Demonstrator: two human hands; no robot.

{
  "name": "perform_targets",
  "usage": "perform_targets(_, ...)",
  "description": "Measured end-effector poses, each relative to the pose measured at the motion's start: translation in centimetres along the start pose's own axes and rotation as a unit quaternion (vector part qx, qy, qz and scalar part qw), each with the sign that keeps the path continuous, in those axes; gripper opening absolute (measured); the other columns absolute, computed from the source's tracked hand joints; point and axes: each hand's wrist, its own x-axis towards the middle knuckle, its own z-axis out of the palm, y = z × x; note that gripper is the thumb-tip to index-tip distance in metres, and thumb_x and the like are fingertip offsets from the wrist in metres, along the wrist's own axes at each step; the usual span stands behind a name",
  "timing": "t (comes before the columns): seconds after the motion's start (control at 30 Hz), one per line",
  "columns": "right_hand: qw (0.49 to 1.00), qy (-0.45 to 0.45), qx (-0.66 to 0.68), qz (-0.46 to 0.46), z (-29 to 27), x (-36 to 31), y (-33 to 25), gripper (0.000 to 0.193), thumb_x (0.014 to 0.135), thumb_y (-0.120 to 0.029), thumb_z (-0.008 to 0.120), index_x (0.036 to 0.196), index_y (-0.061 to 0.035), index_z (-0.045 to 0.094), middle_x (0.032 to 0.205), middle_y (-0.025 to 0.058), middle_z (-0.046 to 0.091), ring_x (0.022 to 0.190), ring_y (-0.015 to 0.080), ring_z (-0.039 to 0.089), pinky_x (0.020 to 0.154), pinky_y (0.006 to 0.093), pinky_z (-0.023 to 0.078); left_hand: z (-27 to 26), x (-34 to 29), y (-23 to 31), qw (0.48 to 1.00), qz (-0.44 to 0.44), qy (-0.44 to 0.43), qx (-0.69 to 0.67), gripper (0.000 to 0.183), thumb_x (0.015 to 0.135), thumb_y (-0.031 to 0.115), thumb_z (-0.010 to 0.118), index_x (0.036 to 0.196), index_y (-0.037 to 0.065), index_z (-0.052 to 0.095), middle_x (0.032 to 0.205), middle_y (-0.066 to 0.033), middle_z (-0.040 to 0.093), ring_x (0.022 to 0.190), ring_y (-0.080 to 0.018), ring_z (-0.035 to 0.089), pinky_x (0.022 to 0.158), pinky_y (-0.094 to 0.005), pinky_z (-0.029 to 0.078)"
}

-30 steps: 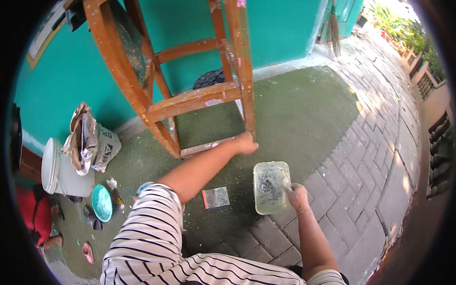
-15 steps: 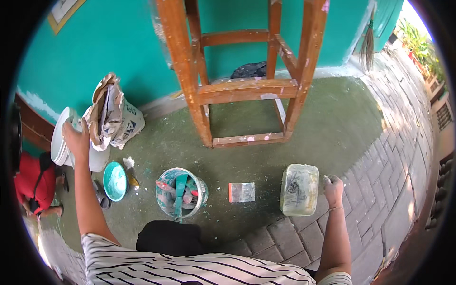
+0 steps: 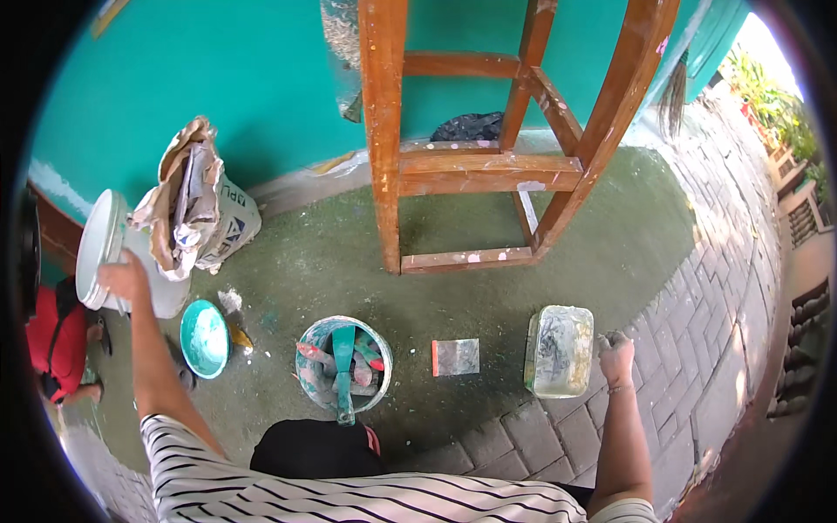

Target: The person applies a white substance to a damaged exterior wall by hand and using a tool, then prepares a liquid mixture by pouring from a bucket into a container using a ladle.

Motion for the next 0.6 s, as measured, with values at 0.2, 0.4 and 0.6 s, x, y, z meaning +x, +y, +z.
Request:
perform_targets(0.2,0.997,0.007,-0.06,0.051,-2.3,0.3,5.3,0.017,0.083,-0.012,0.061,0.087,0.0038,0.065,0.064,0.0054,0.06,0.05,0.0129,0.056,0.047,0.0276,0.045,-1.9,4.6,-1.1,0.91,0.134,-0.32,0.226,0.102,0.071,0.05,0.07,0.146,0.005,0.018,0.148,-0.0158,0.027,0.136,-0.0383,0.024,0.108,-0.0557,0.023)
perform_targets(0.4,0.991,0.004,-0.066,0.12,-1.9,-2.2,3.0,0.019,0.08,-0.015,0.064,0.088,0.0022,0.067,0.067,0.011,0.064,0.054,0.0172,0.06,0.054,0.0314,0.048,-1.5,7.0,-1.0,0.93,0.145,-0.306,0.139,0.085,0.068,0.046,0.074,0.129,-0.002,0.04,0.13,-0.0226,0.048,0.12,-0.0396,0.047,0.099,-0.0478,0.037)
perform_targets(0.6,0.993,-0.054,-0.081,0.068,0.9,-1.8,1.9,0.018,0.083,-0.012,0.059,0.089,0.0041,0.064,0.067,0.0061,0.062,0.052,0.0123,0.057,0.049,0.0276,0.046,7.0,13.5,-9.1,0.939,0.224,-0.258,0.029,0.069,0.079,0.051,0.062,0.118,-0.005,0.052,0.112,-0.0268,0.06,0.103,-0.0408,0.058,0.09,-0.0462,0.045)
